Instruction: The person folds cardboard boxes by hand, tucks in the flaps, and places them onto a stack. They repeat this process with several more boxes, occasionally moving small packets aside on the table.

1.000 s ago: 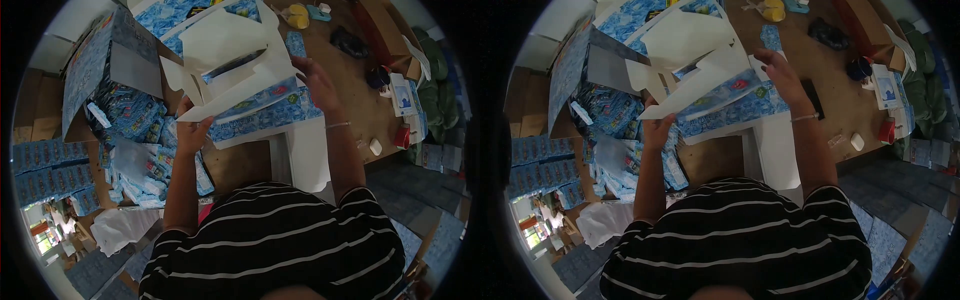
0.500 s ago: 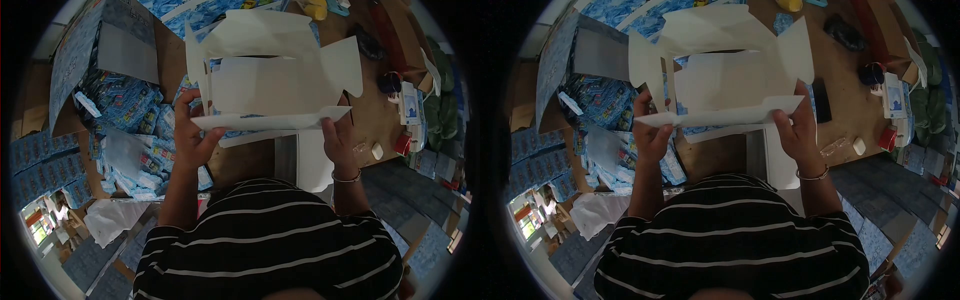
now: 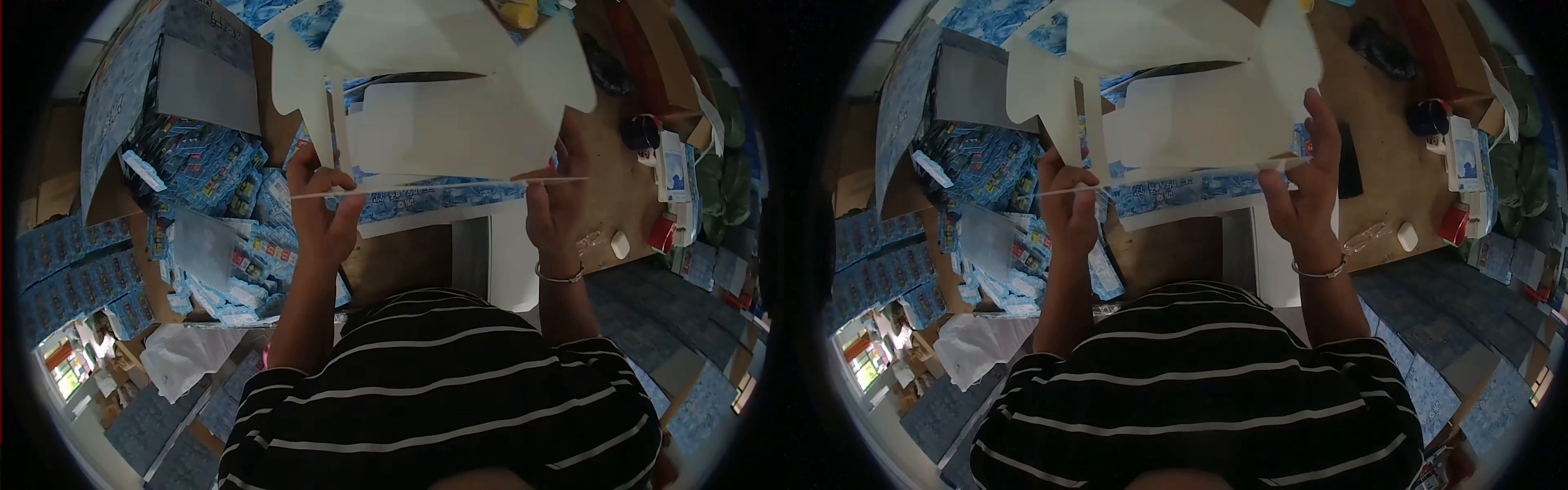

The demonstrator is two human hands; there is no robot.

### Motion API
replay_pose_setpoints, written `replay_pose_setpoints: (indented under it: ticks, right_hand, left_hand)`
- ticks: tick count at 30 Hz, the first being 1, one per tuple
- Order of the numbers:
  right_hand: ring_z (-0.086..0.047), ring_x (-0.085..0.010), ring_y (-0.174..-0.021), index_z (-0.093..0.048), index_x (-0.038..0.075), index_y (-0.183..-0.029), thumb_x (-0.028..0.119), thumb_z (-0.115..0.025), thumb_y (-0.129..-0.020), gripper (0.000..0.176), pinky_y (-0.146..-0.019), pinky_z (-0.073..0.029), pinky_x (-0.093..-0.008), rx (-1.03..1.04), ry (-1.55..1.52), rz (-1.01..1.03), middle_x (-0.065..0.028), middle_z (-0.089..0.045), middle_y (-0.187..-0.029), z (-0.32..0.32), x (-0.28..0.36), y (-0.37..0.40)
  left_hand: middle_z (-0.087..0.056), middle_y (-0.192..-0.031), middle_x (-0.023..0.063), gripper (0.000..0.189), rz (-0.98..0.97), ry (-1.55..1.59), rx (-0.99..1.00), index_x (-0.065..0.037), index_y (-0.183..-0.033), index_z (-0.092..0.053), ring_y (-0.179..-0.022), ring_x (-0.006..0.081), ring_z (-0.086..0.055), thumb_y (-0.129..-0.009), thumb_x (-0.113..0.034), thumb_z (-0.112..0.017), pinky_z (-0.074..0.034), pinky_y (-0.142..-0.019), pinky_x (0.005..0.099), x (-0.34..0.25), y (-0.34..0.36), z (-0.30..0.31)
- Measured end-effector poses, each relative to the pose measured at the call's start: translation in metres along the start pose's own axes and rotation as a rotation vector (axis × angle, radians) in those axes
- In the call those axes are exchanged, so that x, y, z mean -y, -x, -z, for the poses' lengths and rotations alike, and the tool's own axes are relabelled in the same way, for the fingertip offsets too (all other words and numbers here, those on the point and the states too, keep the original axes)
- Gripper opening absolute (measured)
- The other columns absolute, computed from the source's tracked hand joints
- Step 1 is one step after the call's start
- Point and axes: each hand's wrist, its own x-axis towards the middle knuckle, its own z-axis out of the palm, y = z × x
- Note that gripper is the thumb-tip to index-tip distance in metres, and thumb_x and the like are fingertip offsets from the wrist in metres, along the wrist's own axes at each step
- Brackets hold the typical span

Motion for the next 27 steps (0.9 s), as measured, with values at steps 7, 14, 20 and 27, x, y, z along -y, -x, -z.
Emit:
replay_pose_setpoints:
  ticks: [7,14,20,27]
  right_hand:
    - [-0.033,-0.0286,-0.115,-0.058,-0.002,-0.094,0.026,-0.053,-0.078,0.032,-0.093,-0.027,-0.0369,-0.207,-0.463,-0.348,-0.0200,-0.027,-0.127,0.021,0.048,0.013]
    - [-0.043,-0.0265,-0.104,-0.059,-0.005,-0.082,0.016,-0.055,-0.077,0.022,-0.085,-0.035,-0.0318,-0.179,-0.022,-0.372,-0.0189,-0.037,-0.120,0.031,0.009,0.048]
    - [-0.048,-0.0265,-0.089,-0.058,-0.003,-0.078,0.020,-0.060,-0.075,0.023,-0.073,-0.039,-0.0289,0.001,0.063,-0.832,-0.0151,-0.047,-0.104,0.036,0.005,0.043]
    - [-0.043,-0.0325,-0.096,-0.058,0.004,-0.095,0.017,-0.059,-0.073,0.025,-0.079,-0.039,-0.0349,-0.130,0.319,-0.589,-0.0193,-0.041,-0.109,0.025,0.008,0.027]
  left_hand:
    - [-0.035,-0.110,0.0168,0.038,-0.095,0.419,-0.086,-0.001,-0.071,-0.054,-0.098,0.0265,-0.040,-0.081,-0.036,-0.044,-0.032,-0.082,0.0353,-0.027,0.013,-0.015]
    - [-0.037,-0.105,0.0166,0.033,0.007,0.128,0.055,0.001,-0.094,-0.053,-0.097,0.0268,-0.038,-0.082,-0.028,-0.044,-0.032,-0.082,0.0353,-0.007,0.013,-0.057]
    - [-0.036,-0.105,0.0183,0.030,-0.089,-0.222,-0.001,0.002,-0.094,-0.050,-0.094,0.0285,-0.038,-0.078,-0.022,-0.053,-0.035,-0.078,0.0349,-0.028,0.007,-0.065]
    - [-0.034,-0.106,0.0217,0.048,0.159,-0.103,0.007,0.007,-0.105,-0.037,-0.094,0.0313,-0.038,-0.072,-0.018,-0.061,-0.038,-0.073,0.0357,-0.034,0.010,-0.074]
